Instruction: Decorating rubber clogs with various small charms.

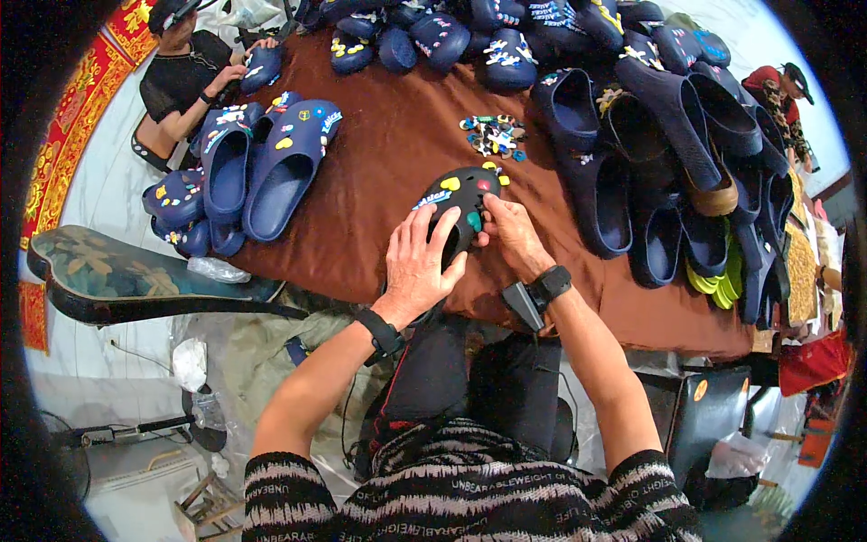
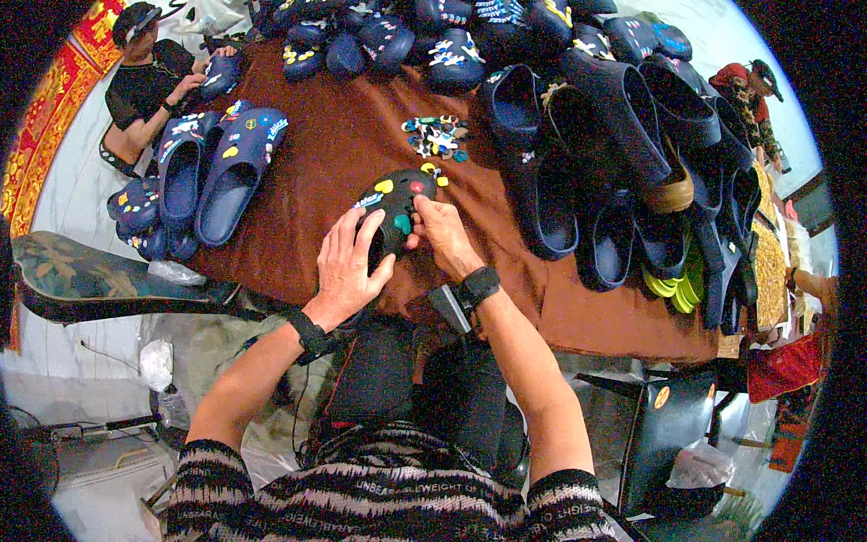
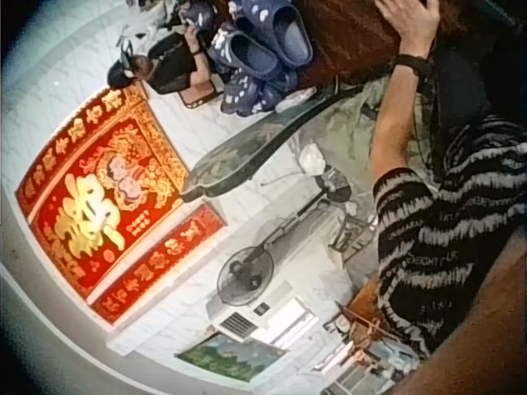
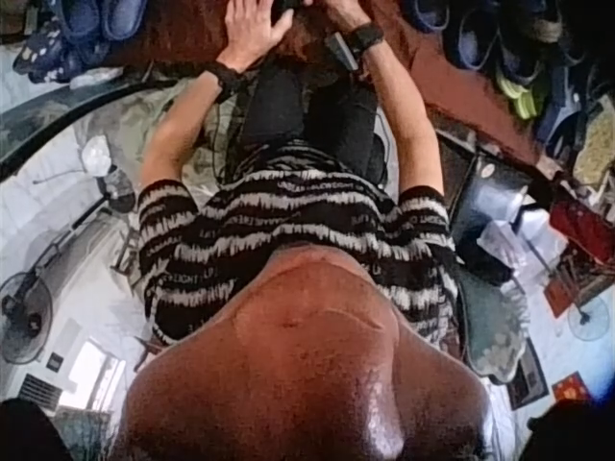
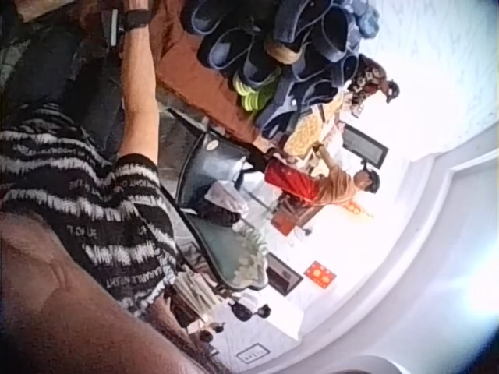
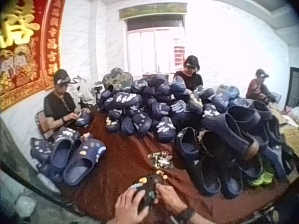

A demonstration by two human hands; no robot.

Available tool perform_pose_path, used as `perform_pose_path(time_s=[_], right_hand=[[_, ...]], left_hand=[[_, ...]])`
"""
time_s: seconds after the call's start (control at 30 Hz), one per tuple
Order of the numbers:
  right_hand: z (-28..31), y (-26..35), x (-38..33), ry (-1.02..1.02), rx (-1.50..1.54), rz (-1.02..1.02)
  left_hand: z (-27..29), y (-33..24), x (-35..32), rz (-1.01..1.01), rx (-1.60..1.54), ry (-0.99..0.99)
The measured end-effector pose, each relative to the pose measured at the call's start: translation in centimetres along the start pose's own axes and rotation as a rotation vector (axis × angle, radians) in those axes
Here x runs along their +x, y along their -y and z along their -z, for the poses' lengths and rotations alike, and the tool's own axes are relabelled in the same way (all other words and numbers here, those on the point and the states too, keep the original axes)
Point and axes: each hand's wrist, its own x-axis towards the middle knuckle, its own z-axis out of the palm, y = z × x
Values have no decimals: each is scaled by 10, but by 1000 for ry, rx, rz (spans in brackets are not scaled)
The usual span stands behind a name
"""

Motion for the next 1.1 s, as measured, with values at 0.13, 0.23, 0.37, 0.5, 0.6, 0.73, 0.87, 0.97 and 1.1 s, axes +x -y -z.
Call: perform_pose_path(time_s=[0.13, 0.23, 0.37, 0.5, 0.6, 0.73, 0.87, 0.97, 1.1], right_hand=[[8, -8, 0, -57, 399, -107], [7, -12, -1, -64, 410, -126], [12, 0, 3, -66, 339, -77], [25, 24, 27, -147, 78, 100], [11, 54, 38, -186, -29, 152], [5, 68, 28, -114, -364, 216], [-3, 46, -11, 169, -675, 413], [-3, 37, -21, 151, -746, 378], [-17, 34, -19, 97, -620, 212]], left_hand=[[-1, -1, 2, 5, -4, -18], [1, 0, 0, 9, -2, -5], [2, 1, -1, 16, -1, 14], [1, -2, 3, 3, -9, -2], [1, -1, 2, 11, 0, 1], [0, -1, 1, 16, -2, 6], [1, -1, -1, 13, 9, 1], [2, -1, 1, 11, -5, 1], [4, 2, -4, 46, 1, 11]])
